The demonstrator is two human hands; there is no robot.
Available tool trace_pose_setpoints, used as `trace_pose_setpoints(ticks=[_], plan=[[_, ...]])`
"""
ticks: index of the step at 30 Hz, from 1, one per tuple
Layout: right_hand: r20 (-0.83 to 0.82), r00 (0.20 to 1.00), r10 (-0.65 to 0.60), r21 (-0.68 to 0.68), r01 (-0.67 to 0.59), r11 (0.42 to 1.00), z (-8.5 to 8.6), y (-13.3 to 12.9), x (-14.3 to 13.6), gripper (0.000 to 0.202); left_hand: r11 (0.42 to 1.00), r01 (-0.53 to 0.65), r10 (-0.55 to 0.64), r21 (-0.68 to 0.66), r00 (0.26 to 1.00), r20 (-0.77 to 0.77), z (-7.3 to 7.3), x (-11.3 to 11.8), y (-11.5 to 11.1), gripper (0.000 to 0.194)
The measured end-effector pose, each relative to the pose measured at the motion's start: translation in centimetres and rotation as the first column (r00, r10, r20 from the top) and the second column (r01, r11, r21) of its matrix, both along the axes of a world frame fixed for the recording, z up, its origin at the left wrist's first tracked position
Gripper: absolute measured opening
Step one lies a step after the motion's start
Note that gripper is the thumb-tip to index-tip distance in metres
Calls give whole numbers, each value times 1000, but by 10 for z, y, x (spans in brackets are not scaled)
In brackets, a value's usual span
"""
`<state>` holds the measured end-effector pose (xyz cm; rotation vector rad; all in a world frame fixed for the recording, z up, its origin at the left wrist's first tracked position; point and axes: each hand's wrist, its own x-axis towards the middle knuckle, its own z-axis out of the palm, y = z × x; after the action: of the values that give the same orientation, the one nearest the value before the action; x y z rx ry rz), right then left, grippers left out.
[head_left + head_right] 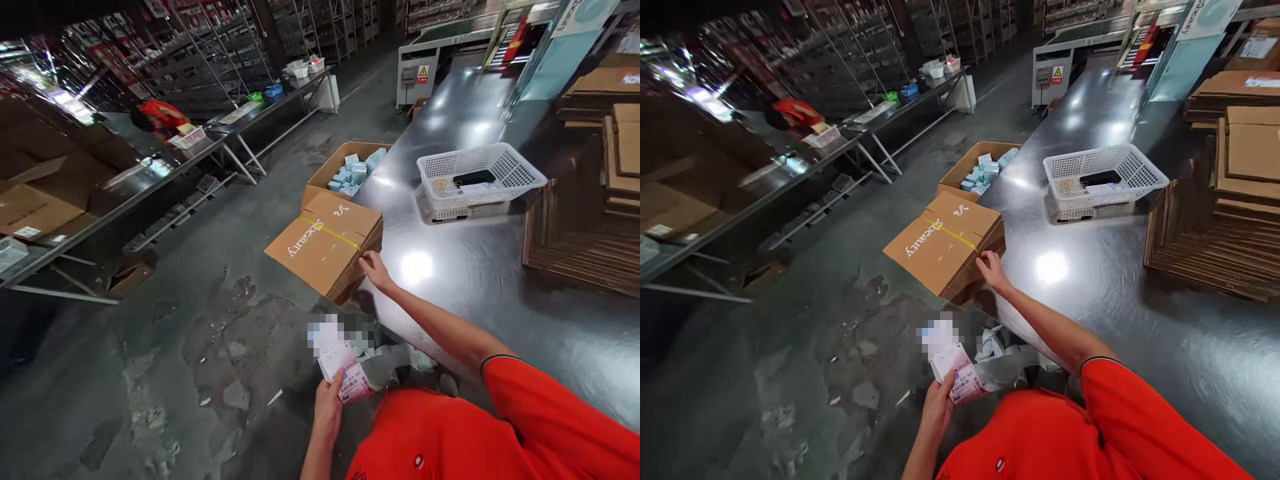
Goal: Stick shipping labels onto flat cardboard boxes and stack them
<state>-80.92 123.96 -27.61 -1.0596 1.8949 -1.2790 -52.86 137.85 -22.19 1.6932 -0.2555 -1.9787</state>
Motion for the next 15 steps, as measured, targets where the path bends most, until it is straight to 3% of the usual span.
trace_pose_setpoints(ticks=[4, 10, 15], plan=[[73, 996, 55, 11, -55, 998, 6, -3, -7, 41, 999, 48, -49, -2, 997, -54, -6, 3, 1, 34], [159, 982, 105, 17, -109, 994, 19, 1, -4, 45, 999, 29, -29, 13, 998, -48, -14, 8, 8, 34], [209, 964, 167, 38, -179, 983, 29, 25, -15, 48, 1000, -11, 11, -2, 999, -45, 6, 4, 9, 40]])
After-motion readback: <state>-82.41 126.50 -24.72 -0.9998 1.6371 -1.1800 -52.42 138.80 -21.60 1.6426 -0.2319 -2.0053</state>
